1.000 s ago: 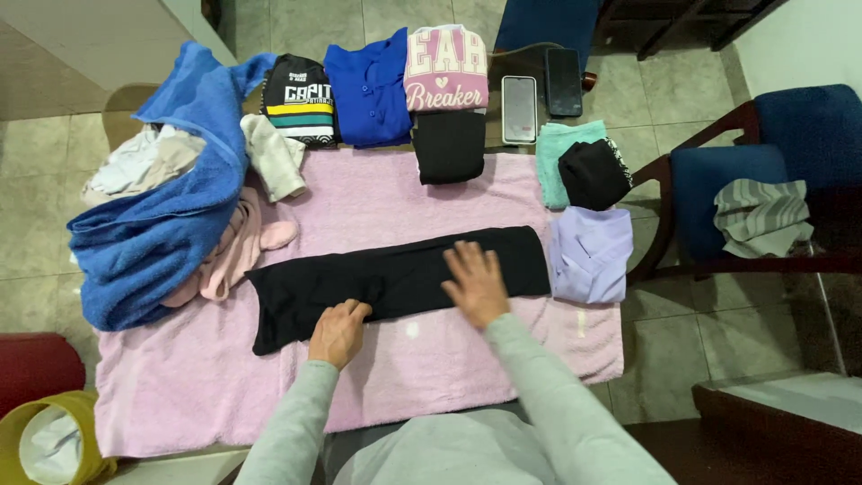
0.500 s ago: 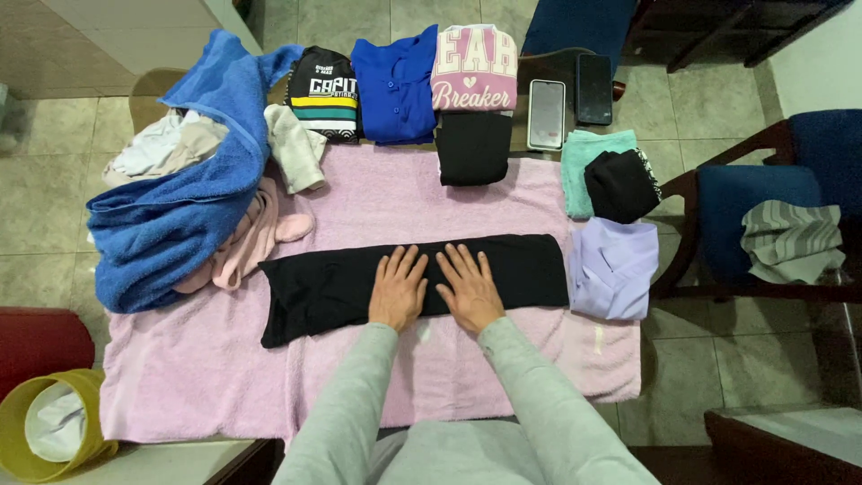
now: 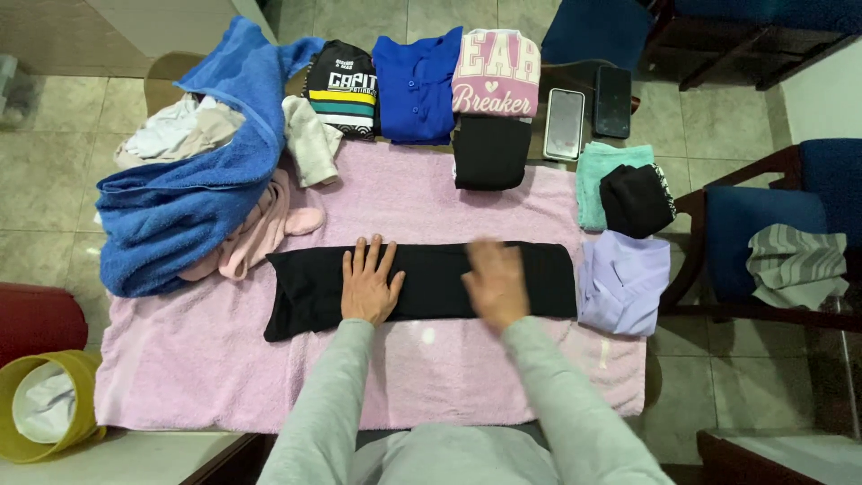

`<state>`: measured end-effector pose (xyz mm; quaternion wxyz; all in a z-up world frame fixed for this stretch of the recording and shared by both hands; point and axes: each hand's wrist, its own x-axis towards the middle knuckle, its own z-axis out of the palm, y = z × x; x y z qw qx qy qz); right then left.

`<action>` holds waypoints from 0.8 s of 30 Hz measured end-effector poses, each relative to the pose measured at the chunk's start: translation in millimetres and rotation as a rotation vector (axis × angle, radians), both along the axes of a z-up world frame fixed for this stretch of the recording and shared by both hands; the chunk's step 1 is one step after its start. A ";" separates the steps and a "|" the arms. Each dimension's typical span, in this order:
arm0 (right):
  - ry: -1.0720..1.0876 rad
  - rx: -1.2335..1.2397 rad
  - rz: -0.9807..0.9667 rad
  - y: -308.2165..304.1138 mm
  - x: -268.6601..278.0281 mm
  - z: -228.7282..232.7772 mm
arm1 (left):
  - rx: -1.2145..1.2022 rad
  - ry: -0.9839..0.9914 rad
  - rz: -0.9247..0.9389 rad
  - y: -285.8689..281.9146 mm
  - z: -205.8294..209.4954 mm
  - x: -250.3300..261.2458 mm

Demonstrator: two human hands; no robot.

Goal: The person folds a black t-shirt and a beige t-shirt on a pink towel-covered table. They smooth the fabric, fold the sleeves and sides, then roll each shirt into a compact bundle and place it on a growing stack of folded clothes.

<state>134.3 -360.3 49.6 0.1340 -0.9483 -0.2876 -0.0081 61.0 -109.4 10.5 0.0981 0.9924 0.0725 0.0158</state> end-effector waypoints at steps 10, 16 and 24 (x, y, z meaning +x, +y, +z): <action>0.130 -0.026 0.197 18.4 -0.7 -6.8 | -0.034 0.007 -0.002 0.7 -1.4 0.1; 0.024 -0.099 -0.045 -39.6 20.1 -22.9 | -0.051 0.018 0.015 1.8 3.8 0.8; 0.006 -0.136 -0.101 -43.1 17.7 -27.0 | -0.082 -0.115 0.007 34.9 -6.7 -16.0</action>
